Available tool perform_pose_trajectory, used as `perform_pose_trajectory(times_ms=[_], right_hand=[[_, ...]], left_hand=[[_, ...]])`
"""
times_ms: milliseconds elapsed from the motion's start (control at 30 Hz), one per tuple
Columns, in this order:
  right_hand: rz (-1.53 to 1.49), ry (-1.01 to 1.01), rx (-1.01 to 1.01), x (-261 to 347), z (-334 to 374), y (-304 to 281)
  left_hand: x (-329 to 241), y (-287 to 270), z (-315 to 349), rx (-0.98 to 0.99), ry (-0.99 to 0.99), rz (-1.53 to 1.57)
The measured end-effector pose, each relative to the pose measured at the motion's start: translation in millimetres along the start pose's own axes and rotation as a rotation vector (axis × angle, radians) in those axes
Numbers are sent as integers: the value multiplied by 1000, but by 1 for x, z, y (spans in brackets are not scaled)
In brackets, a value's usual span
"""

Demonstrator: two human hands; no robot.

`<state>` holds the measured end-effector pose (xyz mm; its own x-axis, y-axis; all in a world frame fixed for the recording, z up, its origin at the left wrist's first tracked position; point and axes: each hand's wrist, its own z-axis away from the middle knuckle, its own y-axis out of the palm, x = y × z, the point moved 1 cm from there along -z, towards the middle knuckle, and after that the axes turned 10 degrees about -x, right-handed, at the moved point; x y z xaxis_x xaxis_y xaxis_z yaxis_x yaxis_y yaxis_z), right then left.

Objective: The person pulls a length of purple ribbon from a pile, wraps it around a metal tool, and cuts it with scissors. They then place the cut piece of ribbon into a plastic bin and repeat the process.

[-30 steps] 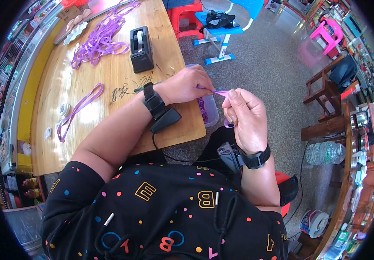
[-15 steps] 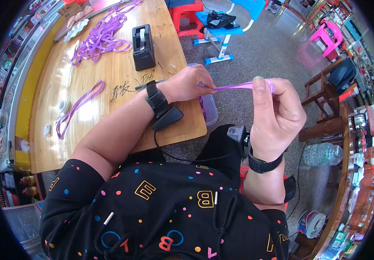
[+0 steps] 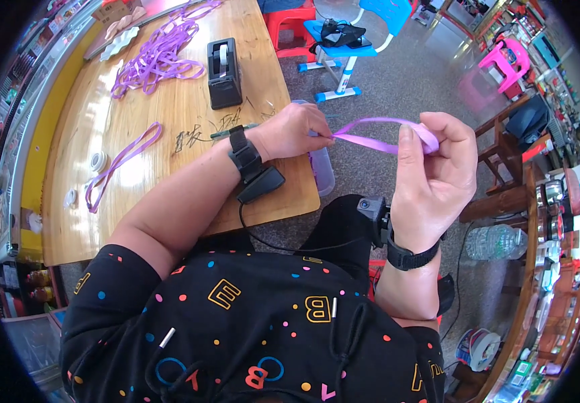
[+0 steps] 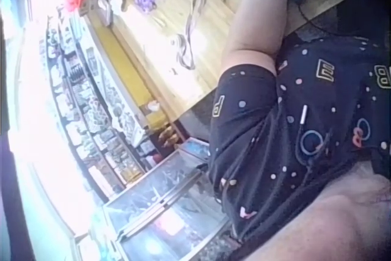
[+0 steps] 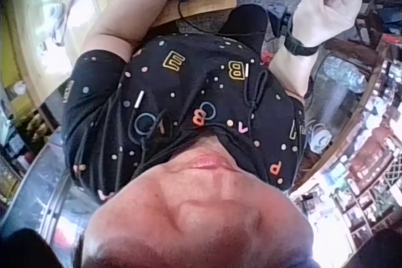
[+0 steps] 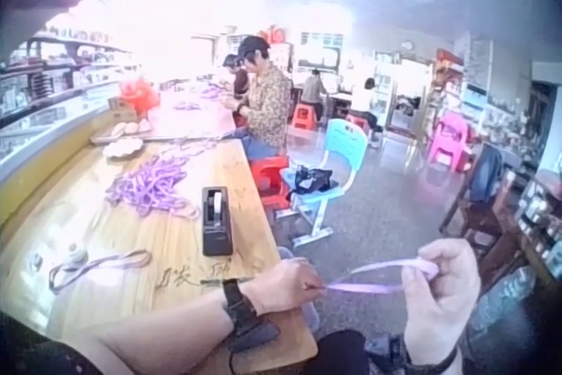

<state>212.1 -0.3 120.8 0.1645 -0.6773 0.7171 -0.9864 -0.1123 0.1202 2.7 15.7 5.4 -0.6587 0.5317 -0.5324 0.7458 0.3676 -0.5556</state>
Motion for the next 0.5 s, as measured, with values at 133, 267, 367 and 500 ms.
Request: perform_pose_trajectory(times_ms=[133, 267, 367, 500], right_hand=[[313, -267, -1, -7, 1, -5], [497, -428, -41, -2, -1, -7], [596, -525, -71, 3, -3, -9], [597, -587, -115, 5, -3, -10]], left_hand=[[-2, -1, 0, -22, 14, -7], [-3, -2, 0, -32, 18, -14], [-5, -3, 0, -26, 12, -42], [-4, -2, 0, -29, 14, -40]])
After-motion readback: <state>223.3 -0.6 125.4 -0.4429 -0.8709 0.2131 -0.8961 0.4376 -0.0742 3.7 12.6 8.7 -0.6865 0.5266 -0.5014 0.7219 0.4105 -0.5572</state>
